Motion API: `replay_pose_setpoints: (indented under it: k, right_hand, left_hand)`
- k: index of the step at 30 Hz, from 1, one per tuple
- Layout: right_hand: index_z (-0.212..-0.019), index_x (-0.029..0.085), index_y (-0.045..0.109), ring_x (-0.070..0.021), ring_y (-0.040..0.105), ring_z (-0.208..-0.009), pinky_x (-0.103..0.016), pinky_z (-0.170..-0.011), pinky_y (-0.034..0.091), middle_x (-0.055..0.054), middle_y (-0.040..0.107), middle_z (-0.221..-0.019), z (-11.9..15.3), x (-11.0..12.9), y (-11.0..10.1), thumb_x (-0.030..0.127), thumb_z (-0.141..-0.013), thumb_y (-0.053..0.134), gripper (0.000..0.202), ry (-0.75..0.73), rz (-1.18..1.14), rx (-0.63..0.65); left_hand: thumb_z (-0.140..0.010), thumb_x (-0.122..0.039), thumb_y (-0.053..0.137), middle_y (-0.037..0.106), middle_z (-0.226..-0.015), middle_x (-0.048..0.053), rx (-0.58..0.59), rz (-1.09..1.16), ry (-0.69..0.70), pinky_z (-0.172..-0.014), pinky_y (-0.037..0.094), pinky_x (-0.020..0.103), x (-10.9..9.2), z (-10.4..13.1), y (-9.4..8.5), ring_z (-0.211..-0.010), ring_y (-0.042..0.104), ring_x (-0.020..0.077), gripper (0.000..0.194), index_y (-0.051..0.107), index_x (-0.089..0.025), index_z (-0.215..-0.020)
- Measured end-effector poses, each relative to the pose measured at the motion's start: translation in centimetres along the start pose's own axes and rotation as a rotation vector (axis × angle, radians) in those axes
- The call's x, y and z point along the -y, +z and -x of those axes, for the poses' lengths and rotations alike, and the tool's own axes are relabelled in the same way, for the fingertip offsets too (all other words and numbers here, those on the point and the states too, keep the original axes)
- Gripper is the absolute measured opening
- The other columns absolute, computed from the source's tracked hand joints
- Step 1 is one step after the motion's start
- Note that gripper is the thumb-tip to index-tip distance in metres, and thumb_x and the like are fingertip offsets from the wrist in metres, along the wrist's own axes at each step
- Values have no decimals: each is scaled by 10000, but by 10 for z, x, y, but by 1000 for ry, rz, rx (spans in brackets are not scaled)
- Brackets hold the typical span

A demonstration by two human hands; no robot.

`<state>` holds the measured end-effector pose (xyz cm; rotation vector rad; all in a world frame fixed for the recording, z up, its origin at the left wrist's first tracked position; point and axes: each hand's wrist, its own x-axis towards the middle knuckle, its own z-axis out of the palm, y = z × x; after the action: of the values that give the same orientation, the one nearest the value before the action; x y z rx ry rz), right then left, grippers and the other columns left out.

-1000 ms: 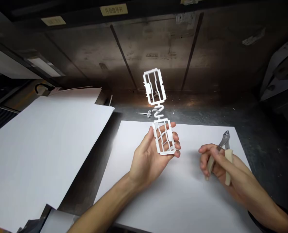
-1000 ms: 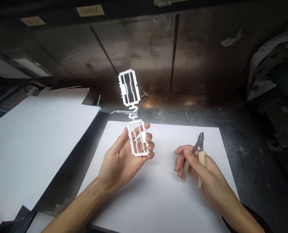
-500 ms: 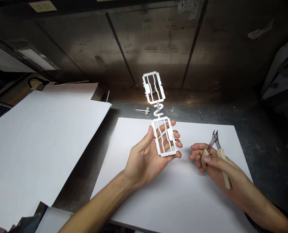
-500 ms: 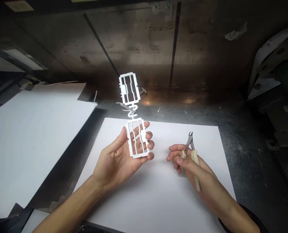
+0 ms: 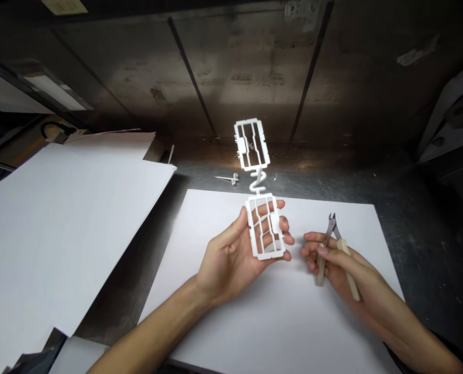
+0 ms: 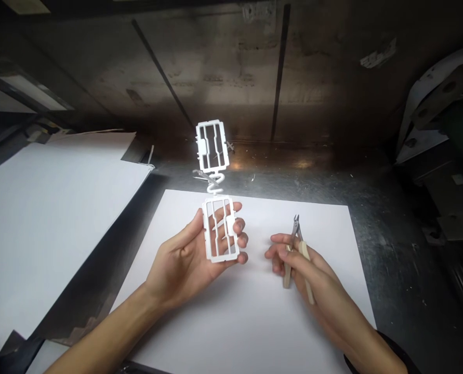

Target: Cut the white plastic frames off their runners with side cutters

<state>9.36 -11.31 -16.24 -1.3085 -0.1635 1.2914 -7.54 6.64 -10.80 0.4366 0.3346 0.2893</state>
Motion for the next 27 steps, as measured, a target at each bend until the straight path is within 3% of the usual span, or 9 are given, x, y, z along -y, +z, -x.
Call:
replay_pose_setpoints:
  k: [3,7,10,14,16,19,22,24,27]
  right_hand:
    - [-1240,181,798,-258,638,-961,-317,-870,548,-117,723,-1152,-1,-6,4,672,-1050,787,526,18,12,17]
    - [-1177,215,778,-239,608,-830,-328,-795,557,-74,689,-989,-3,-9,5,723,-1044,762,526,32,-93,27]
    - [-1193,236,764,-278,628,-975,-355,-889,568,-89,706,-1101,-7,-11,0,737,-1010,799,534,19,-141,46]
    - [-1419,259,712,-318,583,-1308,-366,-1096,511,-99,664,-1427,-11,-16,-8,574,-952,945,610,-2,-75,14]
    - [-1385,237,725,-336,567,-1352,-386,-1149,485,-109,662,-1429,-11,-17,-8,558,-933,972,607,13,-66,26]
    - [-1156,209,755,-337,617,-1201,-427,-1114,515,-109,705,-1176,-10,-14,-3,662,-997,877,496,29,-99,97]
    - [-990,210,704,-327,626,-1058,-468,-1062,553,-82,656,-987,-8,-11,4,725,-994,843,534,45,-177,145]
    - [-997,210,698,-312,625,-1007,-448,-989,575,-78,649,-976,-7,-9,7,717,-976,869,535,43,-182,130]
    - [-1163,211,729,-278,620,-912,-379,-841,567,-72,657,-956,-4,-5,10,666,-937,938,550,23,-117,74]
  left_hand:
    - [-1207,-435,266,614,-1145,150,60,-65,18,-953,546,376,3,3,-2,-1039,642,258,593,710,-102,-1417]
    - [-1190,-453,301,618,-1116,157,125,-121,52,-978,518,371,9,4,-6,-1028,623,259,590,718,-94,-1403]
    - [-1183,-483,312,614,-1103,151,150,-118,39,-982,507,358,11,4,-8,-1005,623,251,601,717,-95,-1399]
    - [-1176,-517,341,612,-1115,152,145,-131,55,-986,498,354,13,5,-11,-1026,616,253,608,711,-91,-1401]
    - [-1174,-525,349,610,-1123,153,142,-129,60,-985,496,356,13,6,-12,-1037,606,251,612,711,-84,-1396]
    - [-1178,-513,331,611,-1112,152,134,-131,52,-985,487,357,14,5,-12,-1030,605,247,612,716,-79,-1370]
    - [-1178,-496,322,612,-1087,148,116,-139,46,-969,484,350,13,4,-13,-1004,612,244,604,722,-77,-1349]
    - [-1173,-502,337,615,-1076,147,116,-148,46,-960,493,345,12,3,-14,-988,615,243,599,724,-76,-1341]
    - [-1168,-525,389,618,-1058,145,97,-152,43,-956,519,338,13,2,-14,-984,628,240,587,729,-76,-1333]
